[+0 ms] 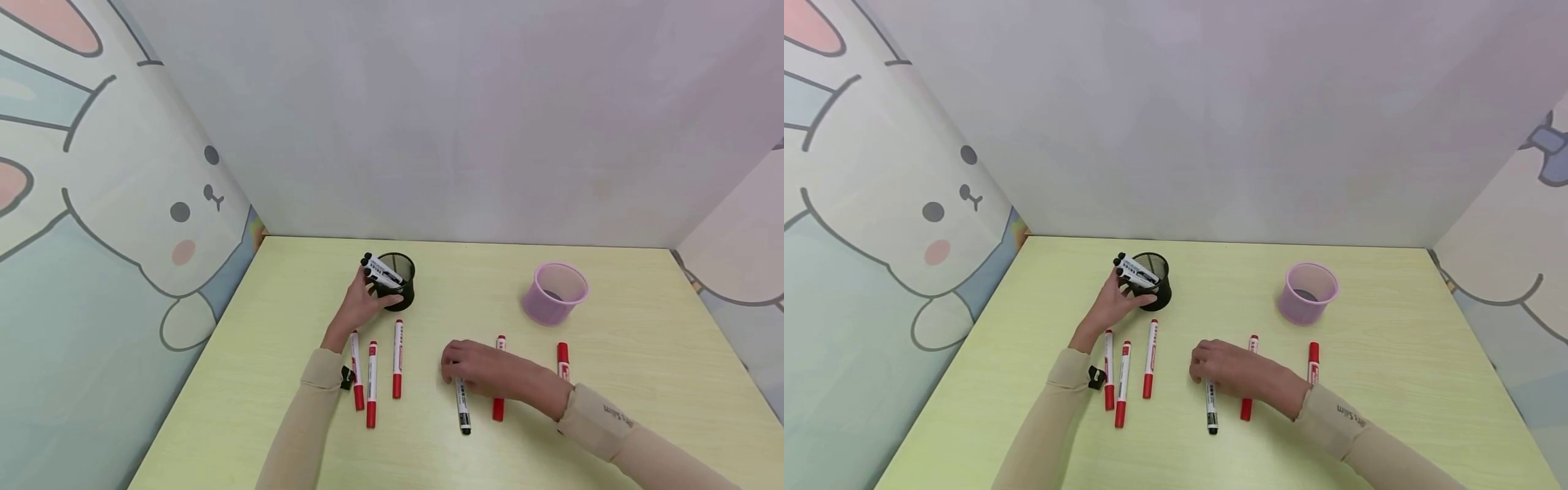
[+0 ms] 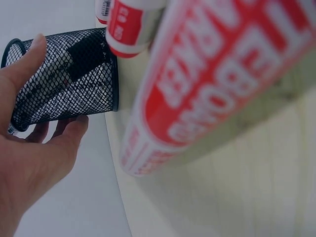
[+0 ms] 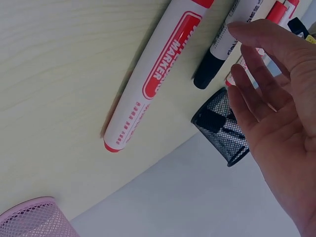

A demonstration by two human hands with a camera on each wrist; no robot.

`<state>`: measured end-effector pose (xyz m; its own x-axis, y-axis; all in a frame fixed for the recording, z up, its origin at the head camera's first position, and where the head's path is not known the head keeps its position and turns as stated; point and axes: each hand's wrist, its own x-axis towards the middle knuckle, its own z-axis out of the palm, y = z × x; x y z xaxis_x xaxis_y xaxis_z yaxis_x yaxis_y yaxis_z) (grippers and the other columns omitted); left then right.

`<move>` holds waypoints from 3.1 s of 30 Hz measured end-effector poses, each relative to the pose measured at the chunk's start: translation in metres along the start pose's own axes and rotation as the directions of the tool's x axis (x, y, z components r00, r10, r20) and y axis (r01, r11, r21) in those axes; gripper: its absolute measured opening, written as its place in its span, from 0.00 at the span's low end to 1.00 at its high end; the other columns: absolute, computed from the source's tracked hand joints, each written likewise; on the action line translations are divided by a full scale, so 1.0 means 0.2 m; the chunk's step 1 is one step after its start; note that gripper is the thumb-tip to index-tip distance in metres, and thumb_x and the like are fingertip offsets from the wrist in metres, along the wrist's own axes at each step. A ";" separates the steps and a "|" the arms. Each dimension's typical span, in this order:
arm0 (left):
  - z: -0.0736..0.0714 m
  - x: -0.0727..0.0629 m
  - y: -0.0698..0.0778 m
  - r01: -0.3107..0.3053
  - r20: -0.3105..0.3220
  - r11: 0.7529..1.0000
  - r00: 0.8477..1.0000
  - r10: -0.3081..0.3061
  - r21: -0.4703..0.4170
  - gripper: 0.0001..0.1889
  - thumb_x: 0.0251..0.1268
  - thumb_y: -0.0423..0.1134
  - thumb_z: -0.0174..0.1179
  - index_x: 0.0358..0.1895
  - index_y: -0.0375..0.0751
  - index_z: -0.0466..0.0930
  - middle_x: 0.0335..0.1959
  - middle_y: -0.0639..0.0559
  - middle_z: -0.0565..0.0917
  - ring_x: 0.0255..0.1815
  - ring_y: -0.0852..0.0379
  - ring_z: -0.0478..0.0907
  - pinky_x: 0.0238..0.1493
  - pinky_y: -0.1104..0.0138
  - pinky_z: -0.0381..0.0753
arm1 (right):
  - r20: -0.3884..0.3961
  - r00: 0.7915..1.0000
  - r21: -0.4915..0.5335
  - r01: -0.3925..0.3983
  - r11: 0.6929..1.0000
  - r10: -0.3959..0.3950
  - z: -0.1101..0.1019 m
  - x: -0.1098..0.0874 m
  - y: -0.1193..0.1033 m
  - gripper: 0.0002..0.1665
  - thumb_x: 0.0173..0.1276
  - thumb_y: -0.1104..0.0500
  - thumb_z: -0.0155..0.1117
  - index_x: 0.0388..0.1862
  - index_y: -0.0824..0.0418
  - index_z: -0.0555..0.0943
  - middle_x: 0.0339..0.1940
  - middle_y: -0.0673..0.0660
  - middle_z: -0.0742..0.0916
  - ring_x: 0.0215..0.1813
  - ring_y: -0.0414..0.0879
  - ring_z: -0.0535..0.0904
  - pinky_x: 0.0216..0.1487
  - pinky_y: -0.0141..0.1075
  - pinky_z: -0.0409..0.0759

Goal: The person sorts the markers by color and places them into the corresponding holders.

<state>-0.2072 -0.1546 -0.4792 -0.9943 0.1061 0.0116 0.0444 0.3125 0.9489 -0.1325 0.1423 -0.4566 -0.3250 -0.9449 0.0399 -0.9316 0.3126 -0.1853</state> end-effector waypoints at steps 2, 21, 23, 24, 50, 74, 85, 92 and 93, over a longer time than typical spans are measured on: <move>0.00 0.00 0.00 -0.001 0.000 1.000 1.000 0.001 0.000 0.49 0.59 0.36 0.77 0.78 0.41 0.53 0.70 0.41 0.69 0.76 0.48 0.63 0.76 0.58 0.64 | 0.013 1.000 -0.005 0.007 1.000 -0.007 0.01 0.00 0.00 0.14 0.61 0.66 0.78 0.43 0.52 0.87 0.51 0.49 0.86 0.57 0.46 0.79 0.61 0.35 0.80; 0.01 0.00 0.00 -0.002 0.004 1.000 1.000 0.002 -0.001 0.49 0.59 0.36 0.77 0.78 0.41 0.53 0.71 0.41 0.69 0.76 0.48 0.63 0.77 0.56 0.64 | 0.069 0.998 -0.090 0.009 0.996 -0.003 0.06 0.00 -0.03 0.10 0.64 0.60 0.76 0.42 0.50 0.85 0.49 0.47 0.85 0.55 0.43 0.79 0.60 0.32 0.79; 0.01 0.00 0.00 -0.003 0.005 1.000 1.000 0.003 -0.001 0.49 0.59 0.36 0.77 0.78 0.41 0.52 0.70 0.41 0.69 0.76 0.47 0.63 0.77 0.56 0.64 | 0.069 0.998 -0.094 0.010 0.996 -0.004 0.06 0.00 -0.03 0.10 0.64 0.60 0.76 0.42 0.50 0.85 0.49 0.47 0.85 0.55 0.43 0.79 0.60 0.33 0.79; 0.01 0.00 0.00 -0.004 0.006 1.000 1.000 0.004 -0.001 0.49 0.59 0.36 0.77 0.78 0.41 0.52 0.70 0.41 0.69 0.76 0.47 0.63 0.77 0.56 0.63 | 0.069 0.998 -0.093 0.010 0.996 -0.004 0.06 0.00 -0.03 0.10 0.65 0.60 0.76 0.42 0.50 0.85 0.49 0.47 0.85 0.54 0.42 0.78 0.59 0.32 0.79; 0.01 0.01 0.00 -0.007 -0.002 1.000 1.000 0.007 -0.009 0.49 0.58 0.36 0.77 0.78 0.41 0.53 0.70 0.41 0.69 0.76 0.47 0.63 0.77 0.56 0.64 | -0.107 0.991 -0.191 0.063 0.980 -0.084 -0.03 0.03 0.01 0.17 0.63 0.63 0.76 0.48 0.53 0.83 0.46 0.49 0.84 0.48 0.42 0.79 0.50 0.29 0.83; 0.01 0.00 0.00 0.002 -0.008 1.000 1.000 -0.002 0.001 0.49 0.57 0.38 0.78 0.77 0.42 0.54 0.71 0.42 0.69 0.77 0.47 0.62 0.77 0.55 0.63 | -0.373 0.924 -0.130 0.040 0.991 -0.086 -0.11 0.11 0.07 0.25 0.58 0.66 0.79 0.54 0.58 0.81 0.48 0.53 0.84 0.44 0.41 0.82 0.42 0.27 0.85; 0.01 0.00 0.00 -0.013 -0.010 1.000 1.000 0.013 0.012 0.48 0.58 0.38 0.78 0.77 0.41 0.55 0.71 0.41 0.69 0.76 0.47 0.63 0.77 0.55 0.63 | -0.512 0.853 -0.073 0.067 0.995 -0.095 -0.13 0.16 0.13 0.30 0.54 0.70 0.81 0.56 0.62 0.80 0.47 0.54 0.84 0.42 0.41 0.82 0.43 0.28 0.86; 0.01 0.00 0.00 -0.020 -0.004 1.000 1.000 0.020 -0.001 0.47 0.59 0.36 0.77 0.77 0.41 0.54 0.72 0.41 0.68 0.76 0.47 0.63 0.77 0.55 0.63 | -0.549 0.832 -0.036 0.068 0.997 -0.077 -0.13 0.19 0.16 0.31 0.57 0.70 0.78 0.59 0.62 0.78 0.48 0.54 0.84 0.43 0.42 0.83 0.45 0.30 0.86; 0.01 0.00 0.00 -0.020 -0.003 1.000 1.000 0.020 0.000 0.47 0.59 0.36 0.77 0.77 0.41 0.54 0.71 0.41 0.69 0.76 0.48 0.63 0.77 0.55 0.63 | -0.555 0.829 -0.030 0.071 0.997 -0.076 -0.14 0.19 0.16 0.31 0.58 0.71 0.78 0.60 0.62 0.78 0.48 0.54 0.84 0.43 0.42 0.83 0.45 0.30 0.86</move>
<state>-0.2062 -0.1530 -0.4802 -0.9935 0.1094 0.0319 0.0646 0.3103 0.9484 -0.1791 0.1184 -0.4339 -0.2889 -0.7526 0.5918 -0.9568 0.2478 -0.1520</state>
